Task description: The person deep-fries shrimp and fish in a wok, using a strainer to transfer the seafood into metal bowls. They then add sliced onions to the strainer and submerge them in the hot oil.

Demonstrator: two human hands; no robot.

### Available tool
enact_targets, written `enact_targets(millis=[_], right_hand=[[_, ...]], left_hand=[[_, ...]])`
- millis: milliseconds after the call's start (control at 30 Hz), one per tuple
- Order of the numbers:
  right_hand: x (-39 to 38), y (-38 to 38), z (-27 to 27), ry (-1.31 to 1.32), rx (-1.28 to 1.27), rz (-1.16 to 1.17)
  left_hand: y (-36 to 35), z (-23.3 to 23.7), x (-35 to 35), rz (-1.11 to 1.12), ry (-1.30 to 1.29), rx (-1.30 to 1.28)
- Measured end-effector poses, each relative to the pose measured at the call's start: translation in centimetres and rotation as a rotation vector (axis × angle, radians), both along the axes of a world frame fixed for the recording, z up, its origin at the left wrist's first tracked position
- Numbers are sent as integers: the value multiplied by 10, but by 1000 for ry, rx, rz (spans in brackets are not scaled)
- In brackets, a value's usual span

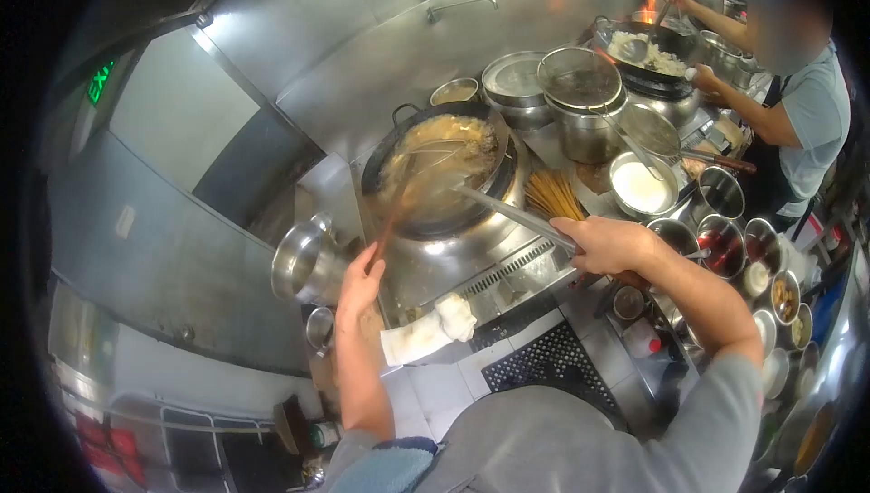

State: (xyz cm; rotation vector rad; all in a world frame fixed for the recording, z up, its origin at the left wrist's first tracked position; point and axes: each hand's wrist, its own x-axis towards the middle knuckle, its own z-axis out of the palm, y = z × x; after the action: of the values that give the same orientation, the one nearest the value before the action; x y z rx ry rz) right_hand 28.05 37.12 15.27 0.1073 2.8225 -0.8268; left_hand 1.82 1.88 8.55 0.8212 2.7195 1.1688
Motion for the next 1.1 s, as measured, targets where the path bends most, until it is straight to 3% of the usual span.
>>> enact_targets(millis=[333,433,633,733,833,1000,1100], right_hand=[[-5,-4,-8,6,20,-62],[5,-9,0,44,127,-62],[2,5,-22,-14,-115,-22],[19,-2,-22,114,88,-70],[44,-10,-6,18,-15,-220],[82,-21,-43,178,-206,-433],[105,-30,-53,158,-294,-559]], left_hand=[[0,1,-5,-16,-33,-25],[-1,1,-5,-9,-59,-20],[1,2,2,28,-199,19],[-1,-8,9,-7,-113,2],[1,-30,13,-11,-81,29],[19,-37,46,52,-240,117],[21,-55,45,31,-145,67]])
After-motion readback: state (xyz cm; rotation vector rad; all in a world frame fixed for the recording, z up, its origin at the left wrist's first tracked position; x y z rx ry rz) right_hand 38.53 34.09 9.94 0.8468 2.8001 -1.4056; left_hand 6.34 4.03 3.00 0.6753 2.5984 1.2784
